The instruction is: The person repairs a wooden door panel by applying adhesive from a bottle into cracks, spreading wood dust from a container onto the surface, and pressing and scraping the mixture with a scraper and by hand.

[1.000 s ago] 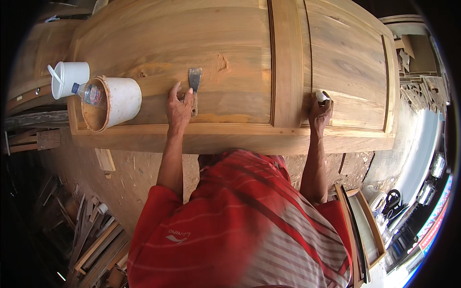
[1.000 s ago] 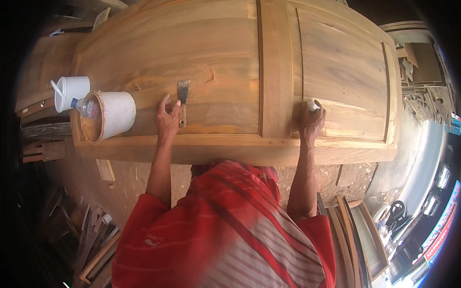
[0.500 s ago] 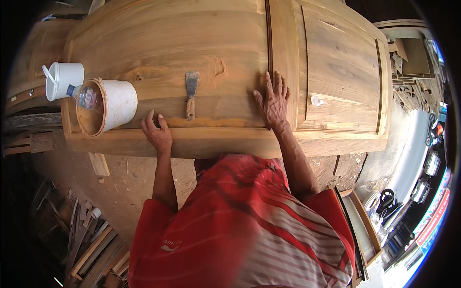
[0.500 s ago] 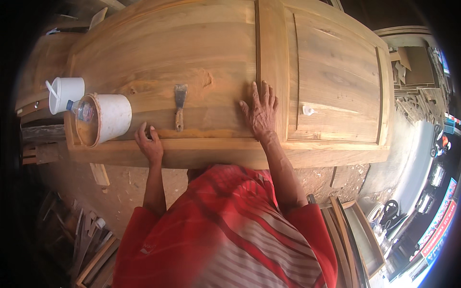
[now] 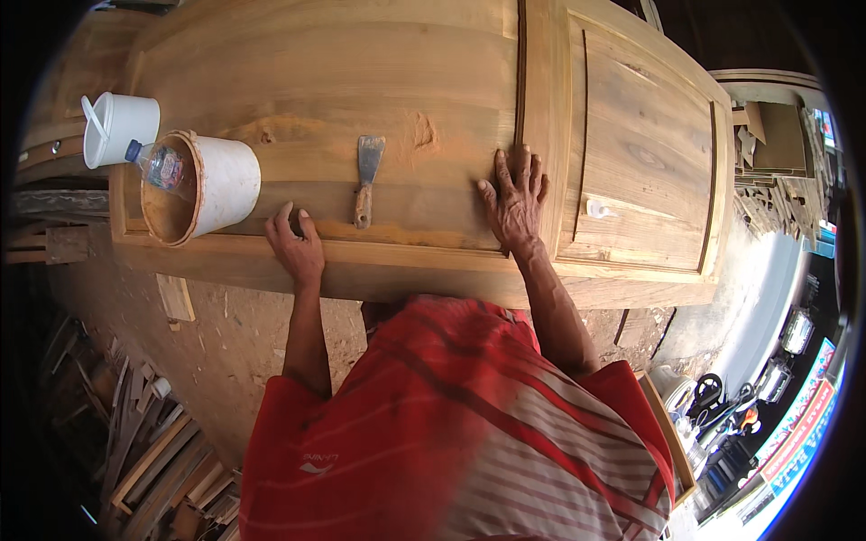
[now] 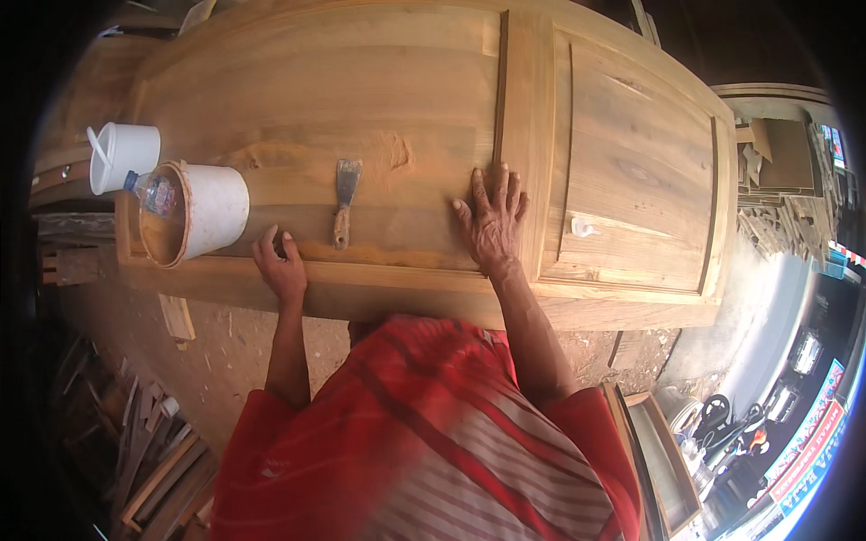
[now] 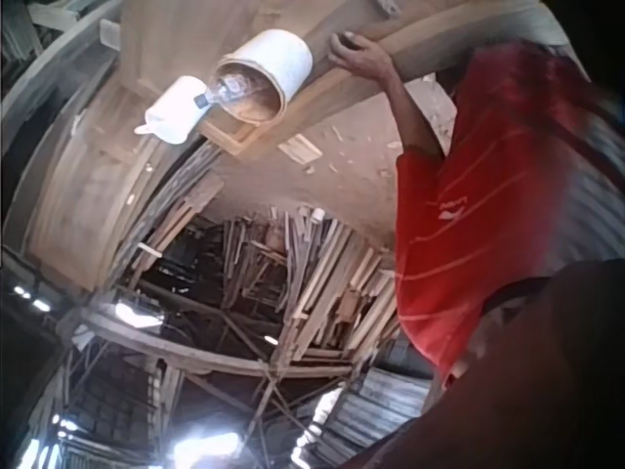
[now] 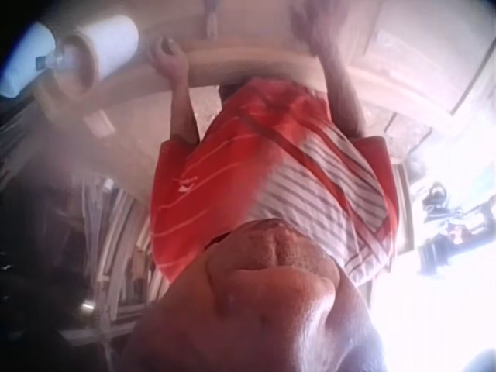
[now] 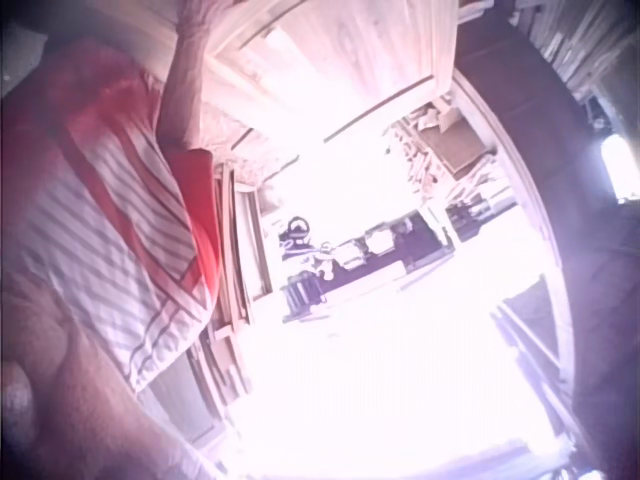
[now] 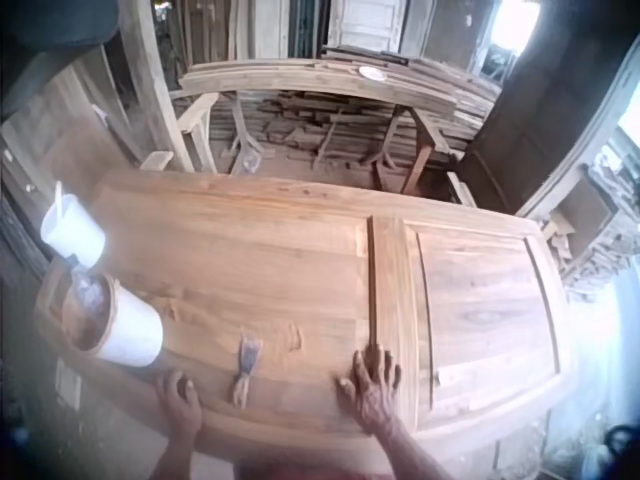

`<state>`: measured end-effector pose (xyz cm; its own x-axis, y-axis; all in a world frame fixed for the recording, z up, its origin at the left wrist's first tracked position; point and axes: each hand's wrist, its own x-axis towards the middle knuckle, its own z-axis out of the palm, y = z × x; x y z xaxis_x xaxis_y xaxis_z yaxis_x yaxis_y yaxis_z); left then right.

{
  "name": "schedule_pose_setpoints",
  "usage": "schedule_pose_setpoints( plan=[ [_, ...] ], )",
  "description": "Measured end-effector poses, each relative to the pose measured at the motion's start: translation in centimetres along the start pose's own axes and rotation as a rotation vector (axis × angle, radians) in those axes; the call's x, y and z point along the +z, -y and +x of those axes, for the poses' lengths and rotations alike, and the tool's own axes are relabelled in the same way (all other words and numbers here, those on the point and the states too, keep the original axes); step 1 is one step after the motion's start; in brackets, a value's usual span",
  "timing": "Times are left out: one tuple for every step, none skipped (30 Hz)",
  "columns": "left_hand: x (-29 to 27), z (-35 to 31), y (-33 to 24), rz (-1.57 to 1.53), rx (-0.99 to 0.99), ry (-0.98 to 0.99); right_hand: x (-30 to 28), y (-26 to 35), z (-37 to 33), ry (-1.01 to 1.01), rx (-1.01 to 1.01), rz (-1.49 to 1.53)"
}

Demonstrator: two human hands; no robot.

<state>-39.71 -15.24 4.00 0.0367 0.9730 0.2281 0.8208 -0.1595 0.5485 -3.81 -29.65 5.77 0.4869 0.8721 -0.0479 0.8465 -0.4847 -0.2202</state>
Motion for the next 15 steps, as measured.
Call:
schedule_pose_setpoints(
  plan=[
    [0.2,0.4,0.0,0.009,0.023,-0.019,0.1,-0.1,0.7,-0.003,-0.001,0.000],
    [0.2,0.0,0.1,0.022,0.039,-0.030,-0.2,-0.1,1.3,-0.008,-0.004,0.012],
    [-0.1,-0.3,-0.2,0.021,0.036,-0.022,-0.5,-0.4,1.5,-0.012,-0.002,0.022],
    [-0.3,-0.3,-0.5,0.013,0.023,-0.019,-0.2,-0.4,1.5,-0.037,-0.003,0.036],
    [-0.3,0.3,-0.6,0.005,0.013,-0.029,0.0,-0.3,1.5,-0.039,-0.004,0.038],
    [-0.2,0.2,-0.5,0.005,0.014,-0.032,0.1,-0.2,1.1,-0.023,-0.004,0.026],
    [-0.1,-0.1,-0.3,0.035,0.001,-0.021,0.2,-0.1,0.8,-0.007,-0.005,0.014],
    [-0.1,-0.5,-0.4,0.064,-0.014,-0.008,0.0,-0.3,0.4,0.010,0.001,-0.022],
    [0.0,-0.2,-0.3,0.063,-0.015,-0.009,0.1,-0.4,0.7,0.010,0.000,-0.023],
    [0.2,0.3,-0.2,0.057,0.020,-0.034,0.3,-0.5,1.4,-0.020,-0.027,-0.016],
    [0.2,0.3,0.0,0.051,0.054,-0.055,0.3,-0.6,1.4,-0.046,-0.050,-0.009],
    [0.0,-0.1,0.1,0.051,0.054,-0.050,0.5,-1.0,1.1,-0.043,-0.047,-0.011],
    [-0.1,-0.5,0.2,0.035,0.030,-0.029,0.6,-1.5,0.7,-0.042,-0.069,0.018],
    [-0.2,-0.2,0.1,0.020,0.007,-0.016,0.7,-1.6,1.0,-0.046,-0.094,0.049],
    [-0.1,0.0,-0.1,0.021,0.009,-0.020,0.8,-1.8,1.2,-0.050,-0.096,0.051]
  ],
)
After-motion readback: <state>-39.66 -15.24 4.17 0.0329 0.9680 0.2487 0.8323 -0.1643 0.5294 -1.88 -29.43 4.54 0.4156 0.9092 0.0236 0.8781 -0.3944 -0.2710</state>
